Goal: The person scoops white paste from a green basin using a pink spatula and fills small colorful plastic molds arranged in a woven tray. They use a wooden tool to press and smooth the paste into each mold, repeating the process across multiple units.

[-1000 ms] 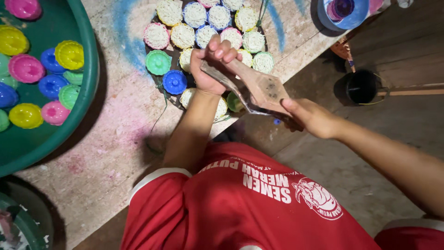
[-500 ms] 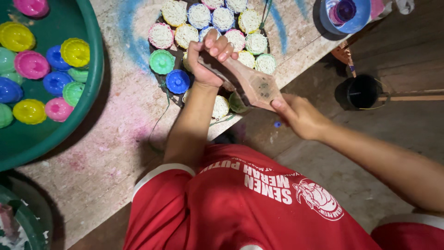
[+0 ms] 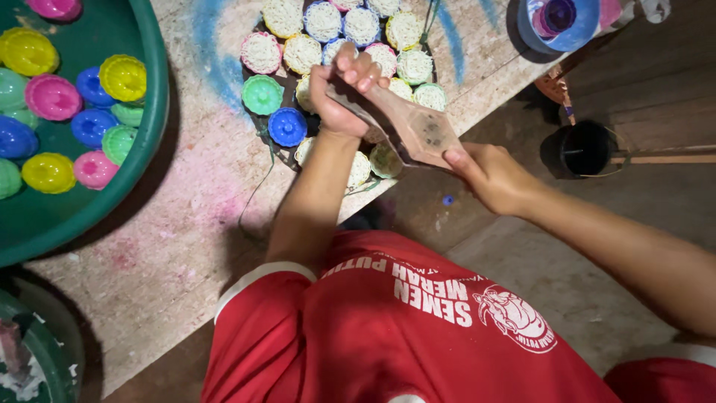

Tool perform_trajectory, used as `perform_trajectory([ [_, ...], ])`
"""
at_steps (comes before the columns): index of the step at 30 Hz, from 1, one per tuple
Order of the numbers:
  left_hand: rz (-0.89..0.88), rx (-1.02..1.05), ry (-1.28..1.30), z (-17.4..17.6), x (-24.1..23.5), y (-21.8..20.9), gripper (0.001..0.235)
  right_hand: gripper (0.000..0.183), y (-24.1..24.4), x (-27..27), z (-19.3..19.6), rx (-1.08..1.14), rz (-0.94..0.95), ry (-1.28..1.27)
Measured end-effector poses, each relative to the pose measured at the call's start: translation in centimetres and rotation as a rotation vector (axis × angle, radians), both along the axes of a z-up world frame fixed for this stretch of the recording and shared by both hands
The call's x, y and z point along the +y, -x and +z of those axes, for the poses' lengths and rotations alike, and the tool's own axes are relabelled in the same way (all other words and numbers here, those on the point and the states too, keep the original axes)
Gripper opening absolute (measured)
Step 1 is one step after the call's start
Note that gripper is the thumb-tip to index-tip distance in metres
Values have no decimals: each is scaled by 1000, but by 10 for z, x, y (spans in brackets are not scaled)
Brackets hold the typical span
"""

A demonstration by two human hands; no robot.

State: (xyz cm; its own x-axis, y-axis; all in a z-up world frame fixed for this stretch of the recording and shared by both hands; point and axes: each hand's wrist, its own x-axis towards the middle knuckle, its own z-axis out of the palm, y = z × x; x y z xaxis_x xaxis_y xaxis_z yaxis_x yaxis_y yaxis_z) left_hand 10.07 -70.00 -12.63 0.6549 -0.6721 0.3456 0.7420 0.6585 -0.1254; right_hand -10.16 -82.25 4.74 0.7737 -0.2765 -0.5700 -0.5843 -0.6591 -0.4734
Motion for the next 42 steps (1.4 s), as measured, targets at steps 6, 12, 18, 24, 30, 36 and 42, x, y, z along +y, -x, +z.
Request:
perform_trajectory([
  [6,-62,-24,-50,7,17,-6,15,69,3,15,-9,35,-70,-94],
  [12,5,28,-99,15,2,5,15,68,4,-2,0,36,-31,9],
  [18,-8,-13,-145,21,6,-7,15,70,4,0,-8,-24,0,21],
  [24,35,25,-189,31,-10,-5,16,66,6,-18,-10,-211,75,61],
  [30,-196,-5,-786,-7,-1,-12,28,62,15,-24,-23,-131,-162,-222],
  [36,-440,-703,-1322,-52,24,30,49,59,29,-38,-37,-216,-207,-280],
  [42,594,-2018,-1303,-13,81,52,62,62,40,-58,-52,-347,-265,-211],
])
